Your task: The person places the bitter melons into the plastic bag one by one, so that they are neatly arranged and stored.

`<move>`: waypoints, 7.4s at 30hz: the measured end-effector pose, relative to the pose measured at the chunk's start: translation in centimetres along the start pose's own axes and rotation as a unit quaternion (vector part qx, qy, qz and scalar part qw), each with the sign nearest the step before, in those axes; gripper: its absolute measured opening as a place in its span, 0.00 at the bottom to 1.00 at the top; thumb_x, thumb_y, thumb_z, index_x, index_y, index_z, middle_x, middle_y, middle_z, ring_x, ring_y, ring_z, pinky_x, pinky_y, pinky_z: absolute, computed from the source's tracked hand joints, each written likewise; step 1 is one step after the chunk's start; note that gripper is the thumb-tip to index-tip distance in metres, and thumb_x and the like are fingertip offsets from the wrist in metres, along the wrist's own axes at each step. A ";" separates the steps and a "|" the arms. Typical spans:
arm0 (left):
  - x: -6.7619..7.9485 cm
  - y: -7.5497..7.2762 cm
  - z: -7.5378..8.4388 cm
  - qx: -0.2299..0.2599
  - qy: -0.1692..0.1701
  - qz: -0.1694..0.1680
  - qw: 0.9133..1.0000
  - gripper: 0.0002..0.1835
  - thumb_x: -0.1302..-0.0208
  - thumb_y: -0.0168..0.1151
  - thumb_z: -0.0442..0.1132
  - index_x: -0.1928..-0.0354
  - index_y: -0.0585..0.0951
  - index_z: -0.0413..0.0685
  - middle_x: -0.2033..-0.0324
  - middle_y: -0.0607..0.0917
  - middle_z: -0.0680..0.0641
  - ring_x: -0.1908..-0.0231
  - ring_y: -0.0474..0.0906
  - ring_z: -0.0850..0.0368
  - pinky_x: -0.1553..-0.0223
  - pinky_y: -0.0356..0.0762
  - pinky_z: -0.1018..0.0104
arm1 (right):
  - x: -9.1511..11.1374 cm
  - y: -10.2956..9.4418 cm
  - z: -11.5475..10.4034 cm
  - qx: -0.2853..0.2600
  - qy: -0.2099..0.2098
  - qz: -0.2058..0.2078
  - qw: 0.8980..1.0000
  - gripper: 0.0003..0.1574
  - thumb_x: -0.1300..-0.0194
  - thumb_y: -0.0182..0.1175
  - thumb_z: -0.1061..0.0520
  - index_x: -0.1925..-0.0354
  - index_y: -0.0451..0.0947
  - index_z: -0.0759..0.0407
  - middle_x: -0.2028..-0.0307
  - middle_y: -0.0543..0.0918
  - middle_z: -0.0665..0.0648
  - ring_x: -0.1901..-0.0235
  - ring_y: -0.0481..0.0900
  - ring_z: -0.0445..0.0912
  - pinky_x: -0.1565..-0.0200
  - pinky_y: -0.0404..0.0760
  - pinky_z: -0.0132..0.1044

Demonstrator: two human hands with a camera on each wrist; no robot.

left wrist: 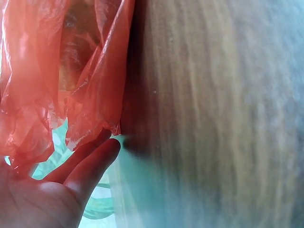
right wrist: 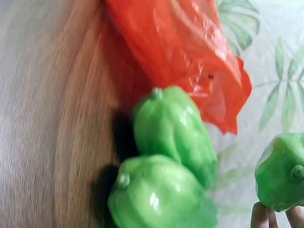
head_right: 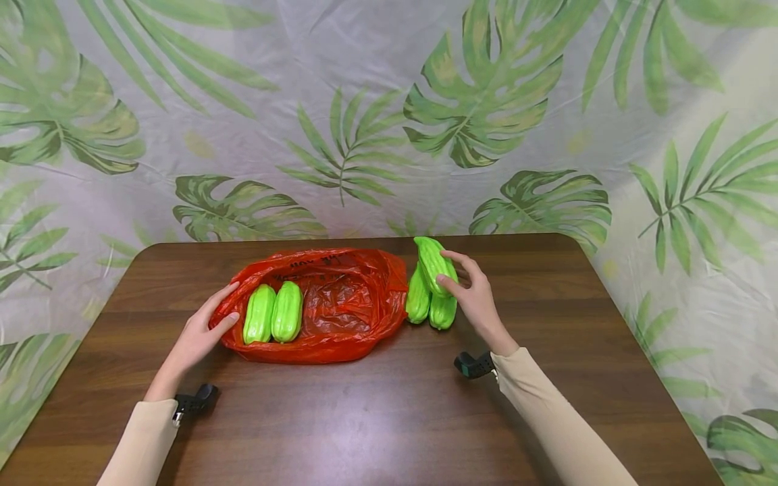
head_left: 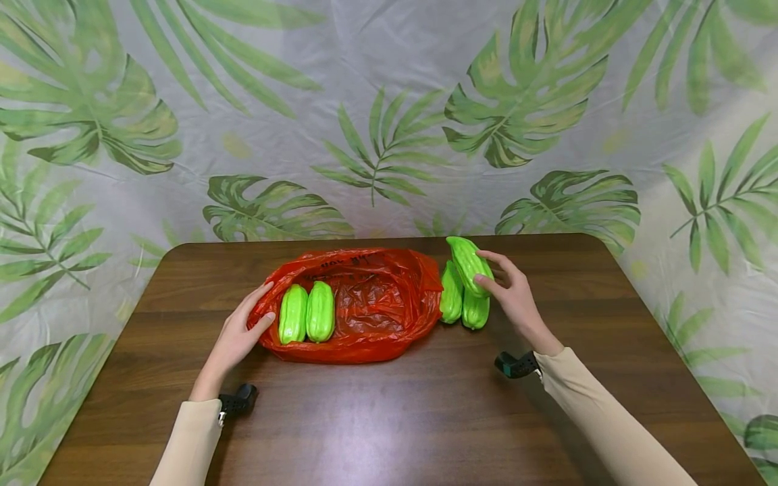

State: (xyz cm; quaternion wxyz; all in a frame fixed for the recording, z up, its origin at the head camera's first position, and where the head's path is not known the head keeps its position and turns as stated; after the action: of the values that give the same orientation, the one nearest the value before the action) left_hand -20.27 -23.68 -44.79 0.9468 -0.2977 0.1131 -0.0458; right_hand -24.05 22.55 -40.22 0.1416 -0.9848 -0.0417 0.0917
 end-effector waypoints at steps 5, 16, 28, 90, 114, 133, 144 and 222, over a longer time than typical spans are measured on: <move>0.0 0.0 -0.1 0.000 0.005 0.002 1.000 0.30 0.33 0.59 0.37 0.30 0.65 0.47 0.32 0.62 0.37 0.33 0.56 0.35 0.40 0.56 0.33 | 0.5 1.0 -2.2 -0.013 0.002 -0.014 1.000 0.30 0.31 0.56 0.60 0.34 0.64 0.65 0.34 0.63 0.64 0.39 0.63 0.62 0.39 0.59 0.59; -0.2 0.1 -0.5 -0.004 0.011 0.003 1.000 0.30 0.32 0.58 0.37 0.30 0.64 0.47 0.31 0.61 0.37 0.33 0.55 0.35 0.39 0.54 0.33 | 0.9 3.0 -4.1 -0.038 0.003 -0.031 0.999 0.29 0.32 0.55 0.64 0.35 0.64 0.69 0.34 0.62 0.67 0.40 0.63 0.65 0.43 0.64 0.58; -0.1 0.1 -0.2 -0.002 0.005 0.001 1.000 0.30 0.33 0.58 0.37 0.30 0.64 0.47 0.31 0.61 0.37 0.33 0.55 0.36 0.39 0.55 0.34 | 0.2 5.2 -2.2 -0.040 -0.009 -0.042 0.998 0.28 0.32 0.58 0.58 0.35 0.68 0.58 0.35 0.66 0.58 0.41 0.66 0.60 0.42 0.65 0.55; -0.1 0.0 0.0 0.003 0.013 0.006 1.000 0.32 0.35 0.60 0.34 0.30 0.64 0.44 0.32 0.61 0.35 0.34 0.56 0.34 0.41 0.56 0.32 | 0.5 18.1 -2.6 0.013 -0.025 -0.085 0.996 0.27 0.38 0.65 0.57 0.41 0.75 0.56 0.44 0.73 0.57 0.50 0.73 0.50 0.53 0.77 0.43; -0.1 0.1 0.2 0.004 -0.001 -0.001 1.000 0.31 0.33 0.59 0.36 0.29 0.64 0.47 0.31 0.61 0.37 0.33 0.55 0.36 0.39 0.55 0.34 | 0.5 20.2 -2.3 0.054 -0.004 -0.109 0.993 0.28 0.38 0.64 0.58 0.40 0.73 0.61 0.46 0.72 0.64 0.54 0.78 0.55 0.54 0.79 0.41; -0.1 0.2 0.0 0.002 0.006 0.003 1.000 0.31 0.34 0.59 0.36 0.30 0.64 0.46 0.32 0.61 0.36 0.33 0.55 0.35 0.40 0.55 0.33 | 0.5 19.8 -2.0 0.050 0.001 -0.132 0.990 0.27 0.38 0.62 0.62 0.40 0.73 0.62 0.47 0.72 0.66 0.50 0.76 0.57 0.52 0.79 0.43; -0.1 0.2 -0.1 0.000 0.009 0.004 1.000 0.31 0.34 0.60 0.35 0.30 0.64 0.45 0.32 0.61 0.35 0.34 0.56 0.34 0.41 0.56 0.33 | 0.2 17.7 -2.6 0.000 -0.004 -0.117 0.993 0.26 0.36 0.62 0.63 0.40 0.73 0.61 0.42 0.72 0.63 0.46 0.74 0.59 0.48 0.77 0.46; 0.0 0.3 -0.1 0.004 0.009 0.008 1.000 0.30 0.33 0.59 0.36 0.30 0.65 0.46 0.32 0.62 0.35 0.33 0.55 0.35 0.40 0.55 0.33 | 0.8 0.8 1.8 0.015 -0.012 0.048 0.999 0.23 0.32 0.57 0.64 0.40 0.70 0.68 0.43 0.73 0.69 0.46 0.72 0.61 0.47 0.73 0.38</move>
State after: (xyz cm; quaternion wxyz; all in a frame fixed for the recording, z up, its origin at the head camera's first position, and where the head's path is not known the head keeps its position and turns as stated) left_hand -20.32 -23.49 -45.01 0.9471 -0.2930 0.1242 -0.0414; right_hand -23.54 22.30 -42.27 0.1513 -0.9822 0.0057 0.1109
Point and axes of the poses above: each hand's wrist, its own x-axis away from the middle knuckle, its own y-axis out of the palm, z = x × y, the point moved 5 cm from there along -x, towards the middle knuckle
